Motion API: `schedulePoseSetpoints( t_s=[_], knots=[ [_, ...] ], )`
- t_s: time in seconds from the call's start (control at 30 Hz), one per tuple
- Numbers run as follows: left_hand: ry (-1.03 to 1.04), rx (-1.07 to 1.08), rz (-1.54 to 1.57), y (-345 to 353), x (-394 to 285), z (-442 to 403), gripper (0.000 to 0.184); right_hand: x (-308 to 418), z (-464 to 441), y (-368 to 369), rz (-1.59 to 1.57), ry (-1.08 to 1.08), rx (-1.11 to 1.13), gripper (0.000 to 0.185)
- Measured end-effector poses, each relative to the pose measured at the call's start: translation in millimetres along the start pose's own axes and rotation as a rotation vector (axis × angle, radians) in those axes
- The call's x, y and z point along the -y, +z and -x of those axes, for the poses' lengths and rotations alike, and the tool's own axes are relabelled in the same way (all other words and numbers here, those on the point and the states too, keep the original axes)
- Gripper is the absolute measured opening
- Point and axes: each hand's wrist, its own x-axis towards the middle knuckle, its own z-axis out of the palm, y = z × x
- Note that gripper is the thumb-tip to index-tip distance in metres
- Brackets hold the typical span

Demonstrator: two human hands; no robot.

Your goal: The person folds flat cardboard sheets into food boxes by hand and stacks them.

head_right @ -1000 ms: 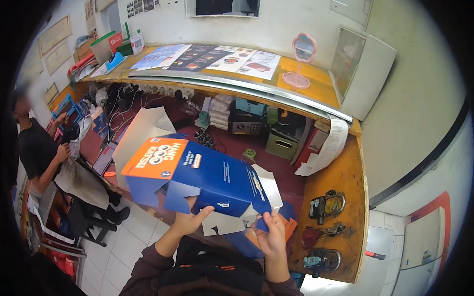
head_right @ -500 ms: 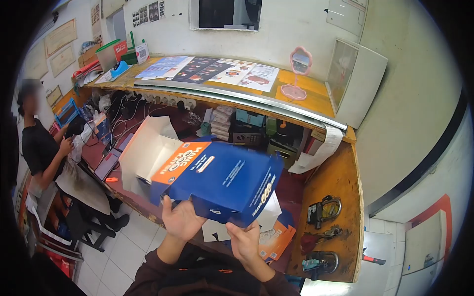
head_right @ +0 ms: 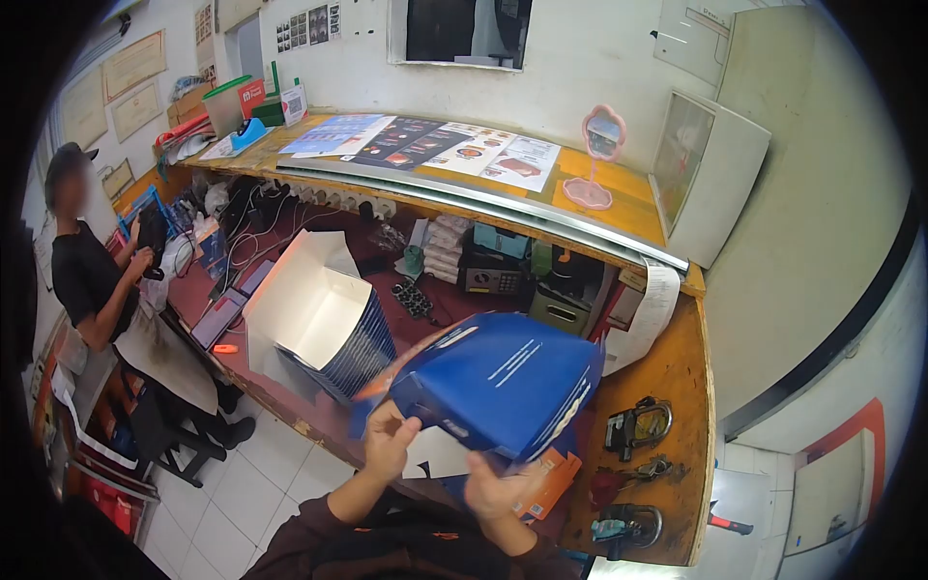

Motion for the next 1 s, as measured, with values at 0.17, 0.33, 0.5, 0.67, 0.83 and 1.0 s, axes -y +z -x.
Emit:
schedulePoseSetpoints(
  t_s=[0.17, 0.33, 0.5, 0.67, 0.83, 1.0],
  knots=[
    [-0.308, 0.043, 0.297, -2, 0, -4, 0.011, -34, 16, -15, -0.012, 0.281, 0.033, 0.057],
    [-0.929, -0.092, 0.804, -23, -29, -27, 0.046, -45, -6, -44, 1.025, -0.579, 0.725, 0.051],
    [-0.813, 0.082, 0.331, -98, -7, -40, 0.051, -5, -44, -78, 0.322, 0.489, 0.374, 0.042],
    [-0.419, 0.309, 0.368, -116, -3, -38, 0.059, 2, -58, -91, 0.151, 0.857, 0.331, 0.038],
    [-0.523, 0.446, 0.072, -67, 17, 8, 0.08, -22, -20, -39, 0.101, 0.48, 0.122, 0.033],
    [-0.437, 0.638, 1.503, -27, 13, 17, 0.051, -24, 3, -15, 0.22, 0.124, 0.157, 0.033]
  ],
)
